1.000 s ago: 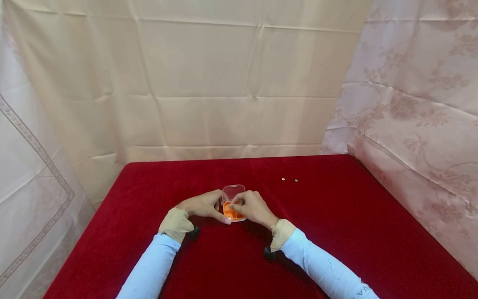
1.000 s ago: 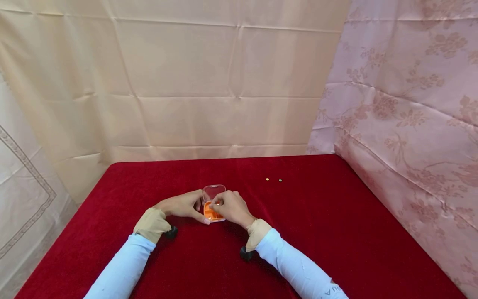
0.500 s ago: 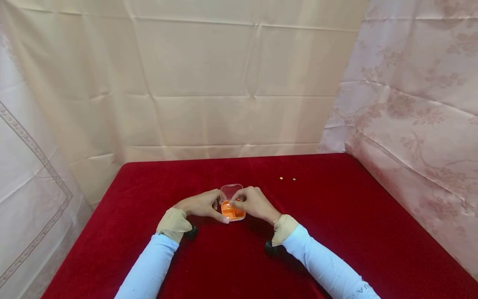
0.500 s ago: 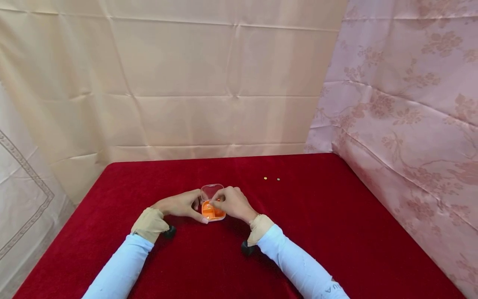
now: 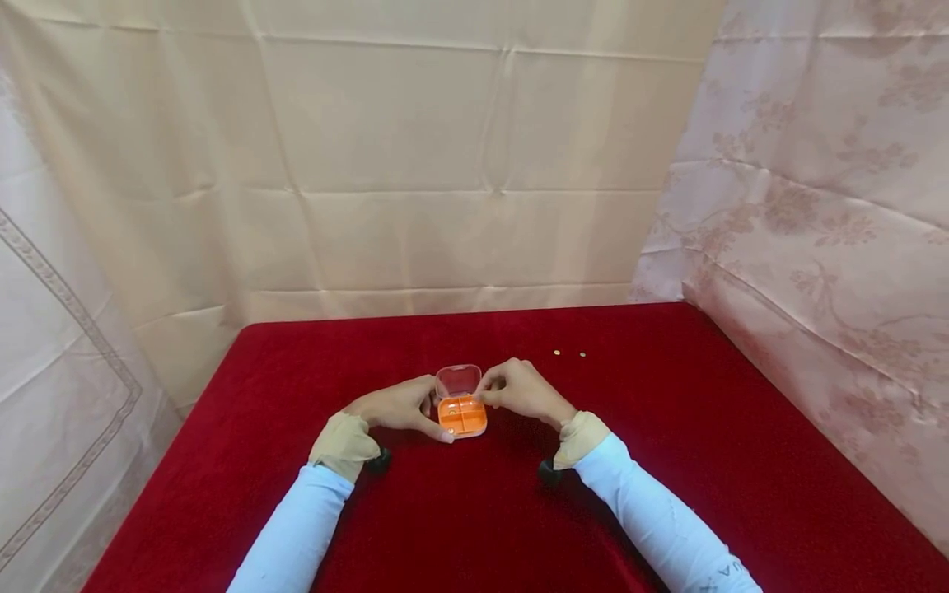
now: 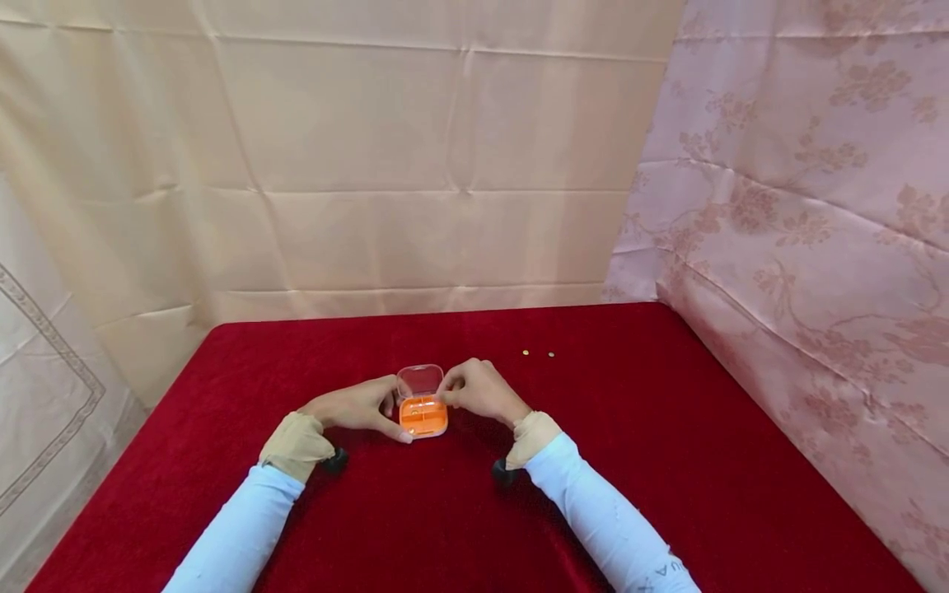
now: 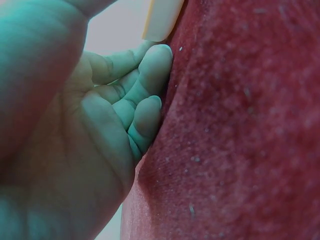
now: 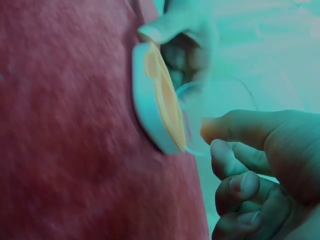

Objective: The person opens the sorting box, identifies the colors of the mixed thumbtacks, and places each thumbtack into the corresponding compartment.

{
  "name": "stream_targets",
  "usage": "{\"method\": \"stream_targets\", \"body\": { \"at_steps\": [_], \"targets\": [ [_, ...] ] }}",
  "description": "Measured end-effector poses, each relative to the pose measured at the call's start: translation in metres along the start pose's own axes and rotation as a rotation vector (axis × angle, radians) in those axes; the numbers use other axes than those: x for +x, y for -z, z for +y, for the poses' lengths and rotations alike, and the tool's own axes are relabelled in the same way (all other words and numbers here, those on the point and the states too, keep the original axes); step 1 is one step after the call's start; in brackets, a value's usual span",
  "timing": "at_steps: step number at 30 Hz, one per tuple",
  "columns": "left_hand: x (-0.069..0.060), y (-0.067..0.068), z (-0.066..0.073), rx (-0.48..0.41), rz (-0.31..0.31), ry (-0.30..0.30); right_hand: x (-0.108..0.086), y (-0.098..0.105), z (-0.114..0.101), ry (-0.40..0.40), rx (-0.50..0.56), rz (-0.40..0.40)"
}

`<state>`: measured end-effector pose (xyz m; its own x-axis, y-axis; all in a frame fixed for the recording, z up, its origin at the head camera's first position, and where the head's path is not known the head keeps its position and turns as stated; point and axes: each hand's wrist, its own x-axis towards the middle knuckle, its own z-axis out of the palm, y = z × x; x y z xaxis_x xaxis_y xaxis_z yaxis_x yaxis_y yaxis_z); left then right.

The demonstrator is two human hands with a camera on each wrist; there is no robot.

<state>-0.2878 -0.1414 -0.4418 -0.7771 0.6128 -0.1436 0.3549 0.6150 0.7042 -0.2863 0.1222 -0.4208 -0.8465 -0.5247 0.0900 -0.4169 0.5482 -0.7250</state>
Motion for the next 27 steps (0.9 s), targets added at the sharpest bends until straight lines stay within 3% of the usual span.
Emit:
{"method": "stream_targets", "body": {
  "at_steps": [15,27],
  "targets": [
    [-0.001,0.0,0.004,-0.021,0.007,-0.009,0.001,0.029,0.029,-0.112,0.005,0.124],
    [-0.003,0.0,0.004,-0.015,0.016,-0.005,0.001,0.047,0.056,-0.163,-0.053,0.287]
  ]
}}
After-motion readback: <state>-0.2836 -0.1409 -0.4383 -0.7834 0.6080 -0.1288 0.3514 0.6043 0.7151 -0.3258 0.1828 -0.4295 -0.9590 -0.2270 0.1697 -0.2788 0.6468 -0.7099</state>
